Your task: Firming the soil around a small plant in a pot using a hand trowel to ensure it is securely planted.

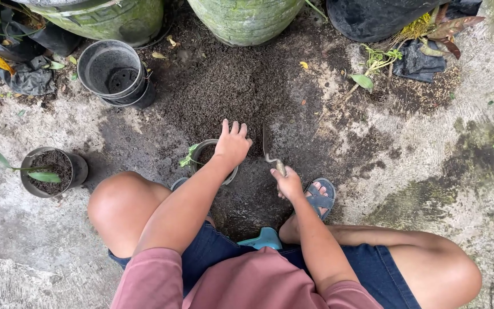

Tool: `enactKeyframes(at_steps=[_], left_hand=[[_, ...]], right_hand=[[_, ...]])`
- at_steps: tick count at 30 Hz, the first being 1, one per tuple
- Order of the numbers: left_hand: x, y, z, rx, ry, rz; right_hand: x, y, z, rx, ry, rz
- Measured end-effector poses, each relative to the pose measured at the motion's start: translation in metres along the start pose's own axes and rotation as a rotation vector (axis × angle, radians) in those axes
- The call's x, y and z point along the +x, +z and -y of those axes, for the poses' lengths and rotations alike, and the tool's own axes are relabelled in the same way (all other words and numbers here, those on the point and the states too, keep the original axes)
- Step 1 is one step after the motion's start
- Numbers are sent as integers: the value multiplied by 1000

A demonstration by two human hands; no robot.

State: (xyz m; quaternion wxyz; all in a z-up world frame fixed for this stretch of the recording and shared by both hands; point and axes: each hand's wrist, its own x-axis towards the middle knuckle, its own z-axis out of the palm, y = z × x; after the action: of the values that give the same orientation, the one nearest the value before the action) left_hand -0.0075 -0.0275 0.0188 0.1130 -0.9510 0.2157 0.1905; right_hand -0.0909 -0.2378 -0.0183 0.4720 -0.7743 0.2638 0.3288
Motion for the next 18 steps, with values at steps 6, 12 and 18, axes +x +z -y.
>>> enactKeyframes(at_steps=[6,12,18], left_hand=[[4,12,8,-5,-72,78],[-3,21,13,-6,-89,107],[-27,-23,20,-25,-136,154]], right_hand=[[-5,-19,2,-241,-2,-256],[-5,4,-6,-449,27,-139],[11,31,-1,-413,-78,-45]])
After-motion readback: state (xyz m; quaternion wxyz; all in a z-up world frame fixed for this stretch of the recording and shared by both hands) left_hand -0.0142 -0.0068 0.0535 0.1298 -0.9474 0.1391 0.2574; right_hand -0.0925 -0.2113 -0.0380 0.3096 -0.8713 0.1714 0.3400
